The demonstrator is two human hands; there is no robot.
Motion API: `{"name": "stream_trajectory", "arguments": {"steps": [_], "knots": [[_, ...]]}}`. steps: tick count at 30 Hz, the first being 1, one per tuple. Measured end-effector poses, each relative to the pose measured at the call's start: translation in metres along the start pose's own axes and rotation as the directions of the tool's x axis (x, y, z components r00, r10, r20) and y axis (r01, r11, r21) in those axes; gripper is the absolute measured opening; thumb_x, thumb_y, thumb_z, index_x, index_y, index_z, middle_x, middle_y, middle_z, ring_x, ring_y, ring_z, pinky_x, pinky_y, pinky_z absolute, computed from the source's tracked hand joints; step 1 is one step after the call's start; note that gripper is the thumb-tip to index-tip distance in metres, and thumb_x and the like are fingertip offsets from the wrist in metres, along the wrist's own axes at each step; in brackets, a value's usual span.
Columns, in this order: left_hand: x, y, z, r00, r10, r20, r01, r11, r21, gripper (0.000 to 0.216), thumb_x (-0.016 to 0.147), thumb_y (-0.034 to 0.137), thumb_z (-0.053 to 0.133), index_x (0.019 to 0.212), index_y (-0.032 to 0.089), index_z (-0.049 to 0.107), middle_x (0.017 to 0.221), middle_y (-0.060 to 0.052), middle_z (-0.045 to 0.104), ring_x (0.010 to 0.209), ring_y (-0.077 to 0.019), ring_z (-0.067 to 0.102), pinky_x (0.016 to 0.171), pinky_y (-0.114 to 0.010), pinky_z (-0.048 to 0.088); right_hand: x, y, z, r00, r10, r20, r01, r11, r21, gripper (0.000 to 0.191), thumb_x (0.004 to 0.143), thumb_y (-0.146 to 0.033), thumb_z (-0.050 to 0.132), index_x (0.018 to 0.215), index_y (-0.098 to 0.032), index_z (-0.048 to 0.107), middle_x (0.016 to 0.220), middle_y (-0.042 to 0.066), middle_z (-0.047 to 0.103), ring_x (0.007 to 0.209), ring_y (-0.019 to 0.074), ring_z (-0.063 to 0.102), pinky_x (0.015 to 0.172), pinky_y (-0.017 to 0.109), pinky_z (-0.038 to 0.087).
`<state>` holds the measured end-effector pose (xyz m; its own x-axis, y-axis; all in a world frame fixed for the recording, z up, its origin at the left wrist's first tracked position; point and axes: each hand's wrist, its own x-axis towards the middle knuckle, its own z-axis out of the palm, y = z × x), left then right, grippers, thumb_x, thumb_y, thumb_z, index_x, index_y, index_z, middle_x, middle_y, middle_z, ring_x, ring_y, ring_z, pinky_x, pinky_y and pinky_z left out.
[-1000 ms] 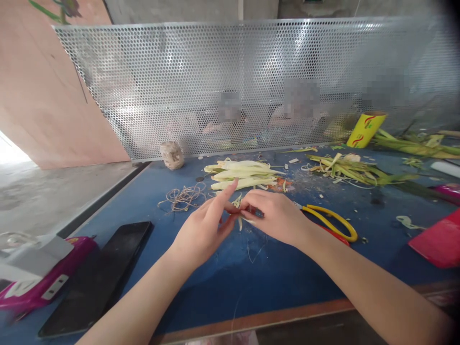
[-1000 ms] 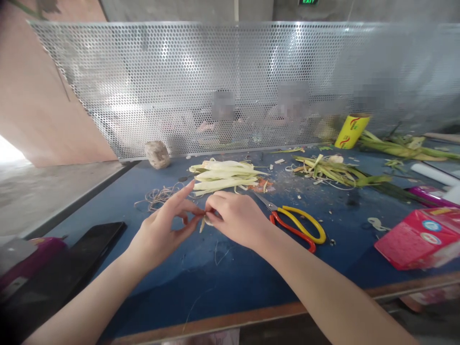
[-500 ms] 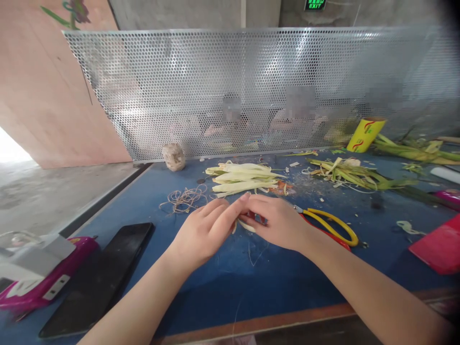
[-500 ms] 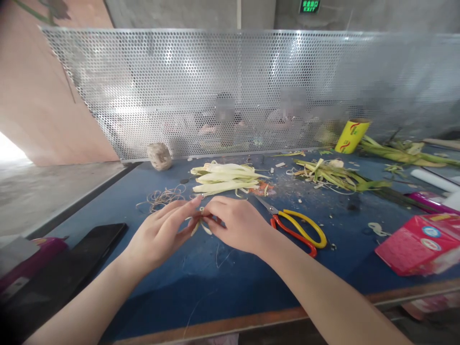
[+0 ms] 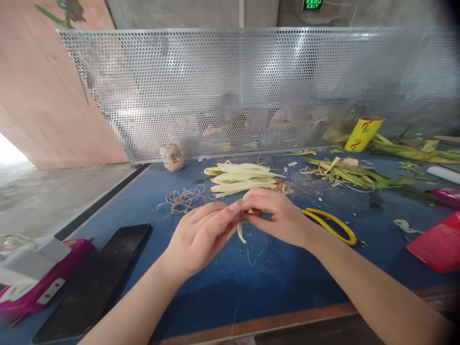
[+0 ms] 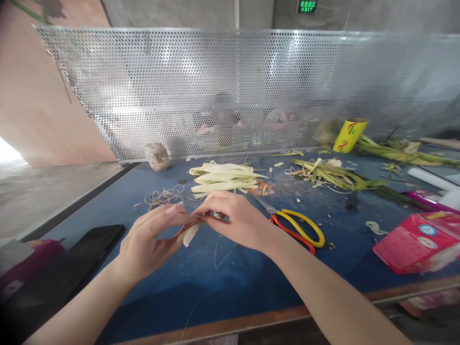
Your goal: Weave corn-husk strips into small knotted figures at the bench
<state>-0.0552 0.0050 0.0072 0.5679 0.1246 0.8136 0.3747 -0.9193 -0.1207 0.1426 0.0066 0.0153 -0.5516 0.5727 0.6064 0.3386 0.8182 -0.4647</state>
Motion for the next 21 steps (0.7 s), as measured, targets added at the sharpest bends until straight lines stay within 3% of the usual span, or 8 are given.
{"name": "stream_trajectory", "arguments": {"steps": [9,17,21], "knots": [[0.011,0.012,-0.008,0.976,-0.206,-0.068,0.178,0.939,-0.293,0.073,0.074,0.002,0.057,0.135,0.028,0.027,0.082,-0.002,0.067,0.07,-0.0136,0.061,0.062,-0.029,0.052,-0.001,-0.01,-0.003,0.995,-0.039,-0.093,0.043,0.998,0.036,0.012,0.084,-0.016,0.051,0.087,-0.019,0.062,0.079,0.002,0.063,0.072,0.0116,0.058,0.067,0.025,0.047],[0.012,0.016,-0.008,0.955,-0.293,-0.04,0.259,0.894,-0.365,0.07,0.075,0.007,0.059,0.133,0.033,0.03,0.085,-0.001,0.067,0.072,-0.0141,0.062,0.062,-0.03,0.054,-0.002,-0.009,0.0,0.982,-0.057,-0.178,0.064,0.997,0.032,0.009,0.082,-0.017,0.053,0.083,-0.02,0.061,0.075,0.002,0.064,0.068,0.0116,0.058,0.063,0.024,0.047],[0.012,0.015,-0.007,0.911,-0.412,-0.034,0.353,0.817,-0.457,0.063,0.079,0.014,0.058,0.133,0.032,0.029,0.088,-0.002,0.066,0.078,-0.0161,0.063,0.06,-0.03,0.054,-0.001,-0.009,0.0,0.979,-0.031,-0.2,0.031,1.0,-0.004,0.009,0.081,-0.017,0.054,0.081,-0.019,0.063,0.072,0.001,0.062,0.065,0.0109,0.055,0.062,0.024,0.045]]}}
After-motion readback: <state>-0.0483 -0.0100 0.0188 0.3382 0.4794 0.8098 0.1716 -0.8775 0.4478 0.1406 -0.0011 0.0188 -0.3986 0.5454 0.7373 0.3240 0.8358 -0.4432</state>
